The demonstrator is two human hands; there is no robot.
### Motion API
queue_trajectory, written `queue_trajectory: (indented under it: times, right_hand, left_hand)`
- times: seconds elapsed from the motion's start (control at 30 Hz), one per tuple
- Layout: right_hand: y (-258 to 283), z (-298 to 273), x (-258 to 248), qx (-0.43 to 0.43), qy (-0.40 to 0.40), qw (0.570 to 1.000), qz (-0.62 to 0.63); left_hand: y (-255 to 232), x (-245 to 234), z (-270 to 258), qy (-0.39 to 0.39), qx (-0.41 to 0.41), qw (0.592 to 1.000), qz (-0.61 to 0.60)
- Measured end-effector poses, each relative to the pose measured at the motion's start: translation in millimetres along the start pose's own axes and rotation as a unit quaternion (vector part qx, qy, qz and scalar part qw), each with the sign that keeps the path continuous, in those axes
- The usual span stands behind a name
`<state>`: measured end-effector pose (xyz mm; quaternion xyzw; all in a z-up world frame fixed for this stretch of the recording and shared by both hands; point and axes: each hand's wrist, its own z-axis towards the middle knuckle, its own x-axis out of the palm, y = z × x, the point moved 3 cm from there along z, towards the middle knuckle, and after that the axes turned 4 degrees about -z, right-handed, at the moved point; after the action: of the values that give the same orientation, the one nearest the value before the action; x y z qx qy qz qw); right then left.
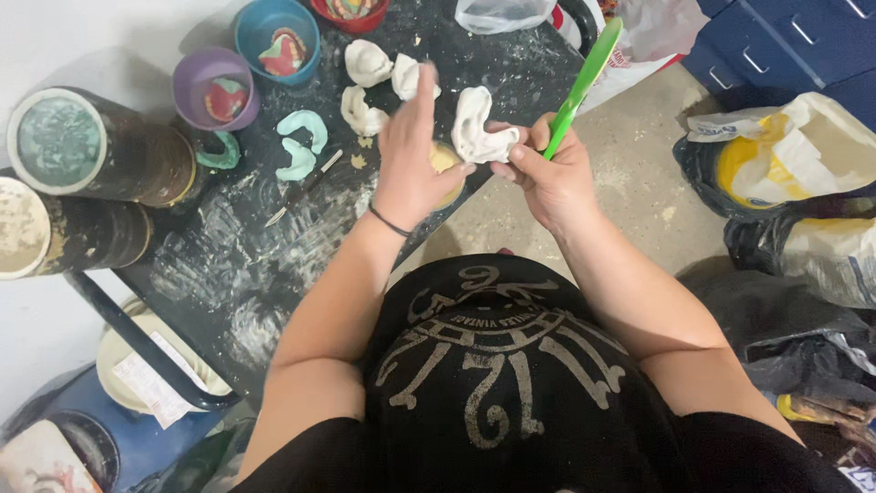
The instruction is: The person mixes a yellowish paste in a small container using a green spatula, then scoops portions into a red bowl. Later, they apply the paste onto a white curved object, spreading it evenly across the surface.
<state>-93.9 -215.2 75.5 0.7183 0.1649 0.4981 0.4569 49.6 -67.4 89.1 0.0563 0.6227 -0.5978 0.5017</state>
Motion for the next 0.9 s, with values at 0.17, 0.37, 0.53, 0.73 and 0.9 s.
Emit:
queue_trajectory:
  times: [0.17, 0.37, 0.53, 0.73, 0.9]
  right_hand:
    - [-9, -5, 10, -0.034, 0.072, 0.997, 0.005]
    - [-10, -22, 26, -0.047, 0.155, 0.986, -0.034]
    - [3, -25, 35, -0.065, 0.189, 0.975, -0.092]
    - [-6, -15, -20, -0.025, 0.052, 0.764, -0.643]
    - [-10, -26, -16, -0.097, -0.003, 0.805, -0.585]
  left_hand:
    - [18, -6, -28, -0.023, -0.011, 0.944, -0.329]
    - [13, -21, -52, -0.038, 0.045, 0.939, -0.340]
    - [50, -5, -76, -0.098, 0.069, 0.922, -0.368]
    - [78, -21, -101, -0.204, -0.031, 0.902, -0.380]
    - [103, -8, -123, -0.251, -0.164, 0.816, -0.494]
